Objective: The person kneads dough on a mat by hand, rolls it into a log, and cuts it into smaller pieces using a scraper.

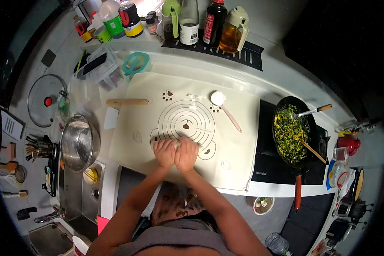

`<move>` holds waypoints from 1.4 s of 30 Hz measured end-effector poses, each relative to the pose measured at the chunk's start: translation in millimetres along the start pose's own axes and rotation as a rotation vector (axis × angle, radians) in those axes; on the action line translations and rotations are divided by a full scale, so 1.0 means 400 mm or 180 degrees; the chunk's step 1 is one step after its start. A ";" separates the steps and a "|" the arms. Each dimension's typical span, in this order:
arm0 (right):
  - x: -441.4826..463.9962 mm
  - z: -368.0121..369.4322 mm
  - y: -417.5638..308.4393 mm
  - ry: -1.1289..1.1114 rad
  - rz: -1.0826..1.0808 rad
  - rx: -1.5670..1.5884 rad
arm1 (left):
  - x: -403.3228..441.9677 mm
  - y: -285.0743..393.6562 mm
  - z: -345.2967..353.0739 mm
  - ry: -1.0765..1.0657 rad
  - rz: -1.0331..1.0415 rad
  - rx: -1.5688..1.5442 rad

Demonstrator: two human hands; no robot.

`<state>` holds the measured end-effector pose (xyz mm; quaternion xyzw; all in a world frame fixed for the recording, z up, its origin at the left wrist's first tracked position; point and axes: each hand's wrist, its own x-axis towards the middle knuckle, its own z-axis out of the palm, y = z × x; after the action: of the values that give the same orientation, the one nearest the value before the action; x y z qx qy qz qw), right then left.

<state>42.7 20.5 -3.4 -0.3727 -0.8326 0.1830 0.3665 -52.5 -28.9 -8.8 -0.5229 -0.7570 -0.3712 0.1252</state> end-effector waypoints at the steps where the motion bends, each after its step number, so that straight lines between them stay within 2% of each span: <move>1: -0.014 0.009 0.016 -0.0062 -0.0072 0.0010 | 0.000 -0.001 0.006 0.0308 0.0142 -0.0106; 4: 0.009 0.039 0.054 -0.0203 -0.0239 0.0048 | 0.026 -0.037 0.024 0.0135 0.0370 -0.0232; 6: 0.072 0.053 0.078 -0.0617 -0.0108 0.0105 | 0.078 -0.058 0.040 0.0073 0.0406 -0.0256; 7: 0.102 0.061 0.082 -0.0819 -0.0038 0.0132 | 0.099 -0.070 0.058 -0.0043 0.0296 -0.0182; 10: 0.151 0.115 0.105 -0.0496 0.0056 -0.0195 | 0.149 -0.103 0.106 -0.0446 -0.0062 -0.0029; 15: 0.219 0.153 0.120 -0.0884 0.0621 -0.0573 | 0.221 -0.124 0.149 -0.1400 -0.0729 0.0201; 19: 0.249 0.153 0.120 -0.1336 0.0839 -0.0640 | 0.242 -0.140 0.175 -0.1806 -0.1431 0.0024; 20: 0.254 0.148 0.123 -0.1419 0.0808 -0.0512 | 0.247 -0.165 0.190 -0.1852 -0.1604 -0.0177; 21: 0.252 0.139 0.126 -0.1346 0.0493 -0.0355 | 0.253 -0.188 0.192 -0.1908 -0.1774 -0.0376; 23: 0.226 0.113 0.140 -0.1215 -0.0103 -0.0048 | 0.278 -0.218 0.143 -0.2806 -0.2330 -0.1184; 24: 0.200 0.097 0.149 -0.1225 -0.0045 0.0297 | 0.261 -0.212 0.125 -0.2797 -0.1752 -0.0602; 27: 0.170 -0.022 0.105 -0.1306 -0.0221 0.0409 | 0.161 -0.106 0.024 -0.1953 -0.1097 0.0406; 28: 0.182 -0.058 0.087 -0.2062 0.0222 0.0314 | 0.131 -0.074 -0.008 -0.1681 -0.1010 0.0462; 32: 0.064 -0.013 0.022 -0.0717 -0.0092 -0.0107 | 0.008 -0.011 -0.042 -0.0416 -0.0751 0.0369; 33: 0.038 -0.002 0.028 -0.0571 -0.0135 -0.0121 | -0.015 -0.014 -0.034 -0.0047 -0.0710 0.0272; 37: -0.016 -0.003 0.056 -0.0247 -0.0464 0.0065 | -0.067 -0.015 -0.019 0.0642 -0.0383 0.0151; 40: 0.031 -0.002 0.079 -0.0352 -0.0790 0.0198 | -0.045 -0.038 -0.004 0.0468 -0.0451 0.0015; 42: 0.081 0.013 0.102 -0.0656 -0.0700 0.0281 | -0.014 -0.060 0.010 0.0255 -0.0582 -0.0044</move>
<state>43.9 71.7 -15.2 -0.2421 -0.8927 0.2155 0.3130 -70.6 -34.5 -25.1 -0.4372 -0.7934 -0.4069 0.1173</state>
